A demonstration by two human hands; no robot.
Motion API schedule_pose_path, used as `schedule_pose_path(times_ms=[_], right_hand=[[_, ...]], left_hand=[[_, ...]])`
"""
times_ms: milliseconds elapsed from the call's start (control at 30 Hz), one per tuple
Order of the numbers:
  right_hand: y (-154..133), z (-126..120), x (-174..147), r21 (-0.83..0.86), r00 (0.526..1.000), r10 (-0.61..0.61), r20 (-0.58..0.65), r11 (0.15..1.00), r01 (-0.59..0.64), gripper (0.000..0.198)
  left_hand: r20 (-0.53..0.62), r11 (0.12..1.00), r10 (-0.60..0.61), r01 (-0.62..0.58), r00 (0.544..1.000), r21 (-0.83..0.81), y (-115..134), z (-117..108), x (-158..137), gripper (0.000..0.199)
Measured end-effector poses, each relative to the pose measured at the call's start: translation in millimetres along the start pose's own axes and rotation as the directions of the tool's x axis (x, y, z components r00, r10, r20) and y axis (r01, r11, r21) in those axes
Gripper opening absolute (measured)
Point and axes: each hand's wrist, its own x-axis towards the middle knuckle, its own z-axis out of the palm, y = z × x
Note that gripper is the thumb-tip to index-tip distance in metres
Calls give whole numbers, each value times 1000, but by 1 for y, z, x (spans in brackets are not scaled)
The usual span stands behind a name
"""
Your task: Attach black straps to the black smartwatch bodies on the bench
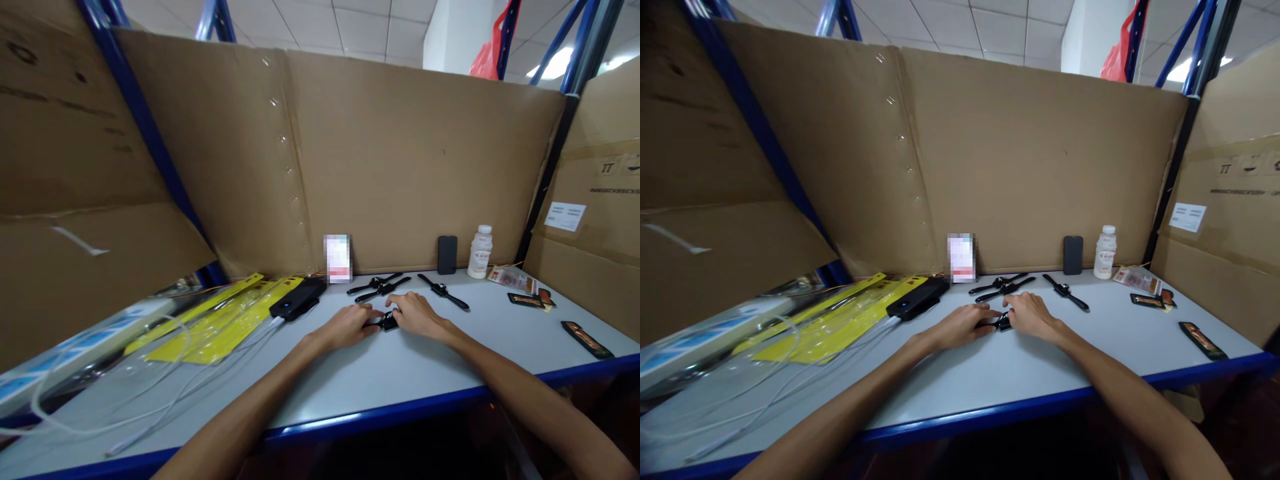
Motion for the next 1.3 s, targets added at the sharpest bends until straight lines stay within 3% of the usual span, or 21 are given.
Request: schedule_pose_path(times_ms=[200, 300, 367, 500, 600, 700, 800, 900, 1033, 1300], right_hand=[[-2, -5, 18, -93, 997, 34, -73, 995, -41, 39], [-7, -11, 55, -206, 996, 6, -84, 978, -24, 47], [-13, -15, 87, -233, 998, -12, -69, 972, -4, 41], [-27, -17, 153, -216, 997, -31, -69, 976, 15, 72], [-34, -9, 185, -177, 991, -67, -116, 983, 46, 87], [-36, 3, 195, -175, 988, -83, -128, 983, 60, 88], [-34, 9, 191, -145, 981, -132, -140, 983, 111, 68], [-31, 5, 193, -55, 959, -134, -249, 991, 124, 51], [-28, -1, 211, 67, 931, -62, -359, 993, 92, 55], [-19, 6, 235, 242, 933, -91, -349, 953, 184, 51]], left_hand=[[-14, 1000, -23, 23, 1000, -9, 7, -3, 1, 37], [-8, 999, -31, 31, 999, -20, 10, -4, 1, 39], [-19, 999, -37, 36, 999, -28, 11, -3, 1, 40], [-24, 999, -31, 29, 999, -46, 10, -2, -1, 42], [-15, 999, -15, 15, 1000, -48, 10, -3, -2, 42], [-13, 999, -13, 12, 1000, -52, 12, -4, -1, 42], [-16, 998, -7, 6, 1000, -66, 13, -5, 0, 41], [-23, 997, -6, 4, 1000, -83, 14, -7, 0, 40], [-6, 998, -5, 4, 1000, -56, 17, -11, -1, 39], [-12, 998, 7, -8, 1000, -57, 17, -10, -1, 38]])
